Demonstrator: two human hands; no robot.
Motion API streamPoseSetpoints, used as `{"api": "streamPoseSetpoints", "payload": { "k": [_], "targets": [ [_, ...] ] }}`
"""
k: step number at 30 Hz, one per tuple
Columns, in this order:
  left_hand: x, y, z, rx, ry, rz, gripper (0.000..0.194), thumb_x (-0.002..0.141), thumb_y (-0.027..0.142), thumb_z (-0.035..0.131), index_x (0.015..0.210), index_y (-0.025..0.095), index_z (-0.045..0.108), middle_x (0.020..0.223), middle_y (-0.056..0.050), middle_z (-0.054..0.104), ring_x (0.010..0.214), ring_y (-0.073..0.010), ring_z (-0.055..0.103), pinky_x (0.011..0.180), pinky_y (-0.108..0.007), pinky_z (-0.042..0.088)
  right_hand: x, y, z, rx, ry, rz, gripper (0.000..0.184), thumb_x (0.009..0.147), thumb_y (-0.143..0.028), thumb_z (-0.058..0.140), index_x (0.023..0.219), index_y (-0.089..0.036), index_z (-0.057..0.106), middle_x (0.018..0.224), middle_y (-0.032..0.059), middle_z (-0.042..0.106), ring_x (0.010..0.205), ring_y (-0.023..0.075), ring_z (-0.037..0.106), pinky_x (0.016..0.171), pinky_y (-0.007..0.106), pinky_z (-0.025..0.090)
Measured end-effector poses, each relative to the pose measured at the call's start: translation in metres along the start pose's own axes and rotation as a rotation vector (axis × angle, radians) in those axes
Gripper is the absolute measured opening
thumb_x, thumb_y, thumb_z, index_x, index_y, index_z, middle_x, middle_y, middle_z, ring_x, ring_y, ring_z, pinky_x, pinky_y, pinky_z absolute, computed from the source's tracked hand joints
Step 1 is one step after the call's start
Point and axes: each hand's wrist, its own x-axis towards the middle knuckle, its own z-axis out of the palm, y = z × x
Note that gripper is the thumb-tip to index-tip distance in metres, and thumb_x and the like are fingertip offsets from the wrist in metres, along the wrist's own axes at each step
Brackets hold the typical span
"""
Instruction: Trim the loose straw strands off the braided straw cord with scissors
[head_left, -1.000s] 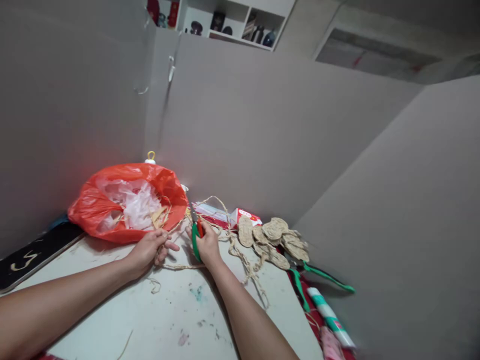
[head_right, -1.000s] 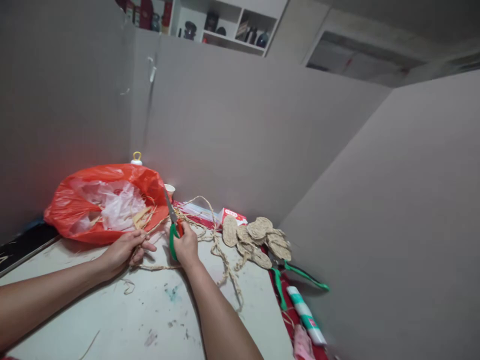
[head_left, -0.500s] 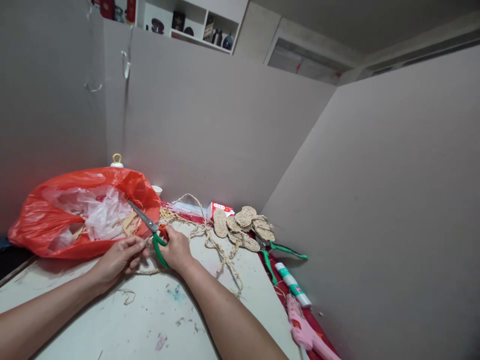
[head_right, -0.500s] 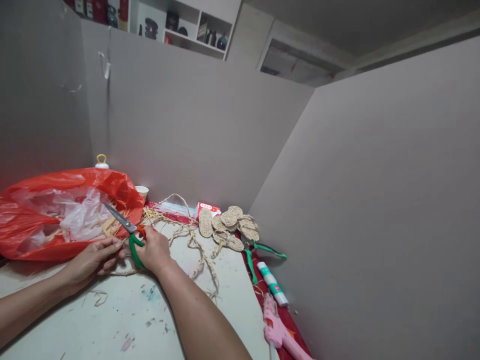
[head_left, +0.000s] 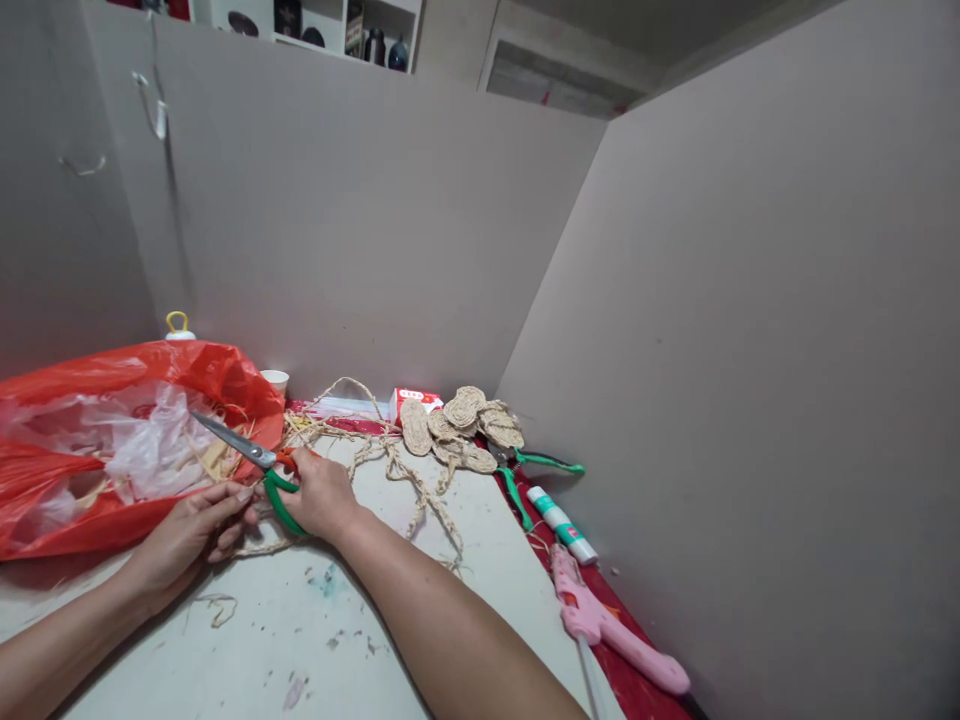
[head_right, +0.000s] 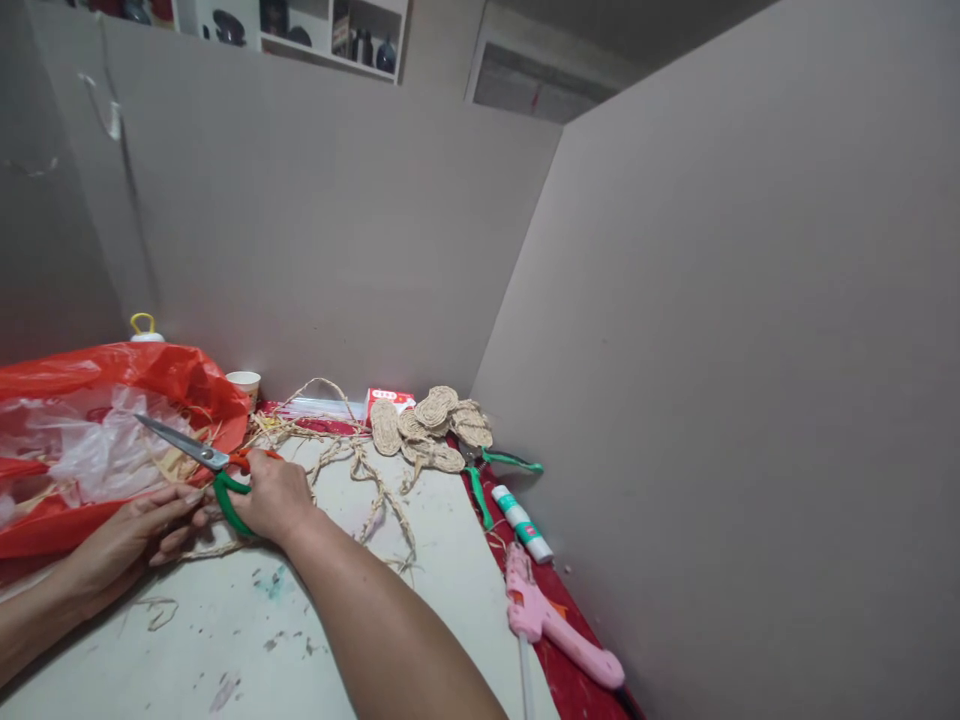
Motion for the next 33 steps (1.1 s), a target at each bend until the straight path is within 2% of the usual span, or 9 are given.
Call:
{"api": "streamPoseSetpoints", "payload": {
  "k": [5,7,12,15,21,26,30,33],
  "targets": [
    [0.0,-0.005,-0.003,-0.003,-0.035,0.034,0.032,0.07,0.041,0.07,0.075,0.012,0.06,0.055,0.001,0.054,0.039,-0.0029,0.031,0.039,-0.017,0.023,-0.003,0.001,0.002,0.041,0.008,0.011,0.025,0.083,-0.047,0.049,0.091,-0.025,0.056,0.079,0.0001,0.068,0.069,0.0155,0.061,0.06,0.024,0.036],
    [0.0,-0.006,-0.004,-0.032,-0.041,0.043,0.031,0.071,0.039,0.07,0.081,0.012,0.06,0.066,-0.002,0.061,0.041,-0.003,0.034,0.038,-0.017,0.022,-0.003,0.003,0.004,0.064,-0.004,0.007,0.027,0.081,-0.049,0.052,0.091,-0.024,0.057,0.077,-0.0007,0.067,0.066,0.0146,0.059,0.059,0.024,0.034],
    [0.001,-0.01,-0.006,-0.022,-0.055,0.032,0.029,0.077,0.04,0.064,0.076,0.013,0.056,0.058,-0.001,0.059,0.037,-0.0032,0.032,0.037,-0.017,0.021,-0.003,0.003,0.005,0.074,-0.019,-0.009,0.026,0.079,-0.047,0.056,0.089,-0.024,0.058,0.072,-0.0021,0.064,0.061,0.0136,0.056,0.056,0.024,0.031],
    [0.002,-0.011,-0.006,-0.04,-0.043,0.029,0.026,0.078,0.038,0.064,0.08,0.013,0.054,0.068,-0.004,0.066,0.036,-0.0027,0.032,0.036,-0.017,0.02,-0.002,0.003,0.006,0.098,-0.008,0.017,0.028,0.077,-0.05,0.058,0.09,-0.024,0.059,0.07,-0.0024,0.063,0.061,0.0134,0.055,0.057,0.024,0.031],
    [0.003,-0.008,-0.003,-0.11,0.032,0.041,0.02,0.079,0.03,0.061,0.084,0.015,0.048,0.075,-0.006,0.069,0.035,-0.0021,0.033,0.036,-0.016,0.022,0.003,0.008,0.0,0.247,0.099,0.083,0.024,0.077,-0.046,0.058,0.079,-0.022,0.058,0.063,-0.0037,0.057,0.056,0.0116,0.047,0.056,0.023,0.031],
    [0.003,-0.008,0.001,-0.21,0.036,0.004,0.018,0.08,0.027,0.06,0.084,0.015,0.048,0.075,-0.006,0.069,0.033,-0.0019,0.033,0.037,-0.017,0.024,0.005,0.013,-0.011,0.45,0.228,0.121,0.033,0.077,-0.052,0.057,0.071,-0.02,0.051,0.06,-0.0046,0.048,0.056,0.0106,0.042,0.055,0.023,0.033],
    [0.007,-0.011,-0.002,-0.247,0.02,0.001,0.014,0.082,0.026,0.057,0.082,0.015,0.048,0.076,-0.01,0.069,0.035,-0.0024,0.035,0.036,-0.017,0.023,0.006,0.02,-0.019,0.619,0.234,0.177,0.036,0.077,-0.055,0.057,0.074,-0.02,0.051,0.058,-0.0057,0.044,0.054,0.0103,0.04,0.052,0.023,0.034],
    [0.008,-0.012,-0.004,-0.279,0.005,-0.017,0.014,0.082,0.024,0.057,0.081,0.015,0.048,0.078,-0.01,0.069,0.036,-0.0024,0.036,0.036,-0.016,0.022,0.008,0.028,-0.019,0.609,0.216,0.179,0.037,0.08,-0.056,0.054,0.08,-0.019,0.054,0.058,-0.0048,0.046,0.052,0.0107,0.041,0.051,0.023,0.034]
  ]
}}
